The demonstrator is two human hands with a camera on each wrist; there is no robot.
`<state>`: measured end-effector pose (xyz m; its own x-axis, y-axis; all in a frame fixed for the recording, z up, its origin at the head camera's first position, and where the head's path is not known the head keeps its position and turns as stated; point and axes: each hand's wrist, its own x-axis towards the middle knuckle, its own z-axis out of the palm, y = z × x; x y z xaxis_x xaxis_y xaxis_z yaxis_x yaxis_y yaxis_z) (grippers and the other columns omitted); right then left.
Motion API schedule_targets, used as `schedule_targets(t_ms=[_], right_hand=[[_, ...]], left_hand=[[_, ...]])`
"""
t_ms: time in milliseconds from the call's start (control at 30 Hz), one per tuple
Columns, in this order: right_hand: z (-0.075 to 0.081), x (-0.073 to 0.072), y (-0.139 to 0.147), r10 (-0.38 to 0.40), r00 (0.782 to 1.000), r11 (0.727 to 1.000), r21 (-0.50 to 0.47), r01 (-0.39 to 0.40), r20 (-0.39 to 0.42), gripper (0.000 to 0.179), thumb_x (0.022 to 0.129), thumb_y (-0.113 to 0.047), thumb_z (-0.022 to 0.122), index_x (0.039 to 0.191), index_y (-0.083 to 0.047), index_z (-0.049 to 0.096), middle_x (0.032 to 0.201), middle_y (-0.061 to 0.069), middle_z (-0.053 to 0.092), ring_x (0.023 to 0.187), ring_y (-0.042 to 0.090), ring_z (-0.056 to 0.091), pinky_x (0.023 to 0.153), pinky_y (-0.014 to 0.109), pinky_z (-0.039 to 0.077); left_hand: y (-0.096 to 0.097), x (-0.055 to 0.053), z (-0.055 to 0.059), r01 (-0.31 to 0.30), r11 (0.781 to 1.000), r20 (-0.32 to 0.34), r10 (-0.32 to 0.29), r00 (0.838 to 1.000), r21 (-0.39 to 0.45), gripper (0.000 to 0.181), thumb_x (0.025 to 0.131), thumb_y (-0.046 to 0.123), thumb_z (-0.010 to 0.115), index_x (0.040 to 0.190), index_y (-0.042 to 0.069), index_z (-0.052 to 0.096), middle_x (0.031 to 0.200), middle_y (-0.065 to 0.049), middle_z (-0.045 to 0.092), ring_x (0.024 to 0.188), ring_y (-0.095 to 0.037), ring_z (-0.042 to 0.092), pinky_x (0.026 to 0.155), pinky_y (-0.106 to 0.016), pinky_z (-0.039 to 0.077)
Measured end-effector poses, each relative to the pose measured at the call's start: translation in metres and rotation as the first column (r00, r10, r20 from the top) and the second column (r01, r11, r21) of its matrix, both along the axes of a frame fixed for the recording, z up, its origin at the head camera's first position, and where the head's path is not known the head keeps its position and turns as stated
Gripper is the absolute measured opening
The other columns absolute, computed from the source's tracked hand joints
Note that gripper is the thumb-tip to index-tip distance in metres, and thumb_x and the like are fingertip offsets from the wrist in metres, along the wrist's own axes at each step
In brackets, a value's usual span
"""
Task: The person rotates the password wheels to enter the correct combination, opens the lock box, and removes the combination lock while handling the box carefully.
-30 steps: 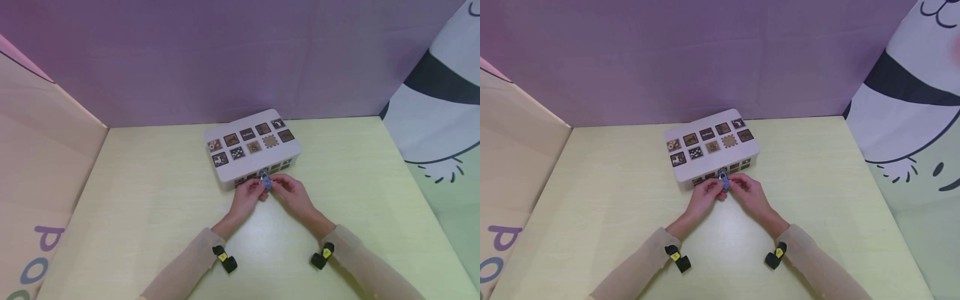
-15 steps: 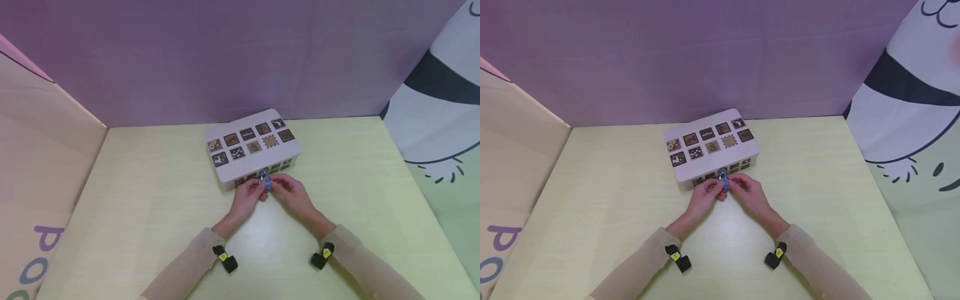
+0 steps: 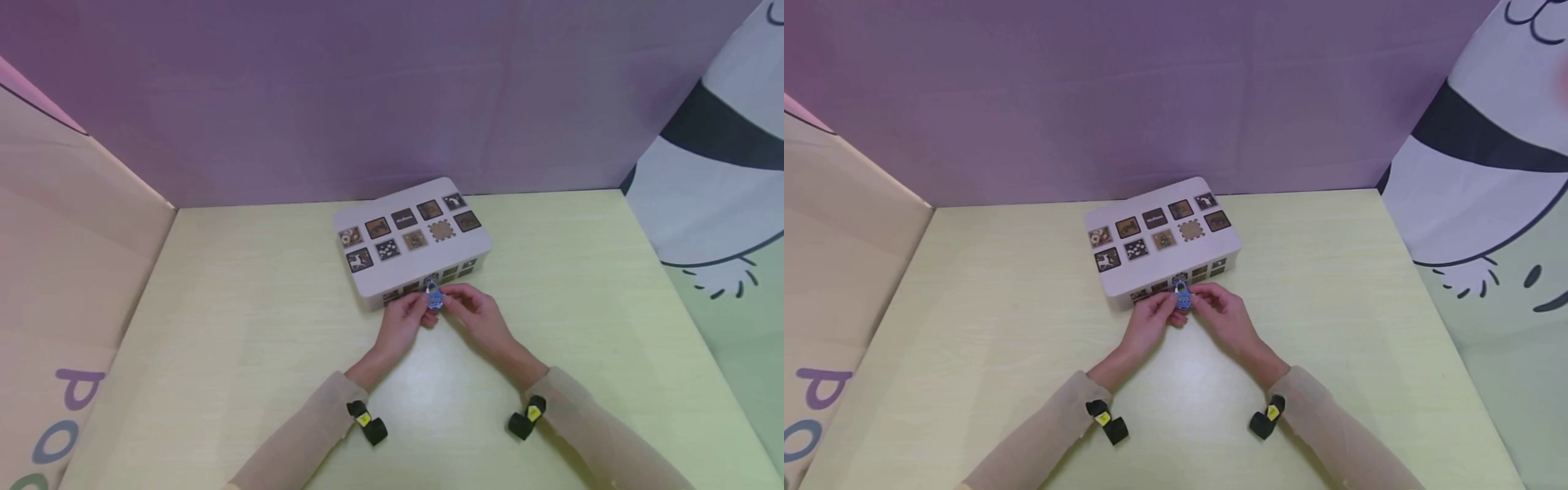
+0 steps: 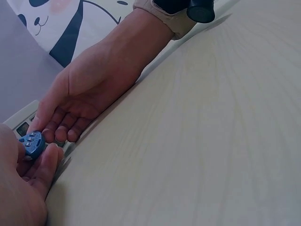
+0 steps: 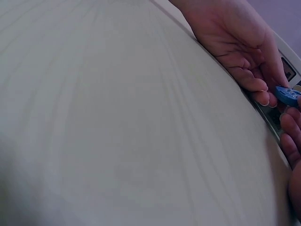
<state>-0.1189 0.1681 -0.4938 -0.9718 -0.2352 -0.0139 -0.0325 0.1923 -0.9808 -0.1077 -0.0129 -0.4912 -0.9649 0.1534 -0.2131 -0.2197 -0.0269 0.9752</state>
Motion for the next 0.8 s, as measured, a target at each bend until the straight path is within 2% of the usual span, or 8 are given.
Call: schedule_targets(t_ms=[233,467,600,800], right_hand=[[-0.0004,0.0000,0.0004,0.002,1.000,1.000,-0.007,-0.002,0.001,0.025,0.102,-0.009,0.064,0.124,0.003,0.066,0.119,0.022,0.069,0.098,0.009,0.064,0.090,0.019,0.056],[-0.0001,0.0002,0.0005,0.008,1.000,1.000,-0.014,-0.008,-0.002,0.025,0.102,-0.009,0.064,0.123,0.003,0.066,0.119,0.022,0.069,0.099,0.009,0.064,0.090,0.019,0.056],[-0.0003,-0.0003,0.0006,0.005,1.000,1.000,-0.004,-0.005,-0.004,0.025,0.102,-0.010,0.064,0.124,0.002,0.066,0.119,0.021,0.070,0.100,0.009,0.065,0.091,0.019,0.056],[-0.0002,-0.0015,-0.0007,-0.007,1.000,1.000,-0.013,0.008,0.023,0.027,0.103,-0.010,0.064,0.125,0.005,0.064,0.118,0.023,0.069,0.098,0.009,0.066,0.090,0.019,0.058]], left_hand=[[-0.0001,0.0003,-0.0002,-0.005,1.000,-0.008,0.005,1.000,-0.010,0.027,0.108,0.011,0.052,0.116,-0.010,0.067,0.101,-0.024,0.071,0.080,-0.020,0.070,0.080,-0.032,0.066],[-0.0004,0.0003,0.0012,-0.001,1.000,0.010,0.001,1.000,-0.017,0.027,0.108,0.010,0.051,0.119,-0.010,0.066,0.102,-0.023,0.071,0.078,-0.014,0.068,0.080,-0.028,0.065],[-0.0006,0.0000,0.0010,-0.004,1.000,0.027,0.004,1.000,0.003,0.027,0.108,0.010,0.052,0.124,-0.009,0.063,0.104,-0.022,0.071,0.080,-0.016,0.070,0.081,-0.029,0.066],[-0.0019,0.0000,-0.0005,0.009,1.000,0.013,-0.009,1.000,0.016,0.025,0.107,0.010,0.054,0.122,-0.009,0.062,0.104,-0.022,0.072,0.079,-0.014,0.070,0.079,-0.028,0.066]])
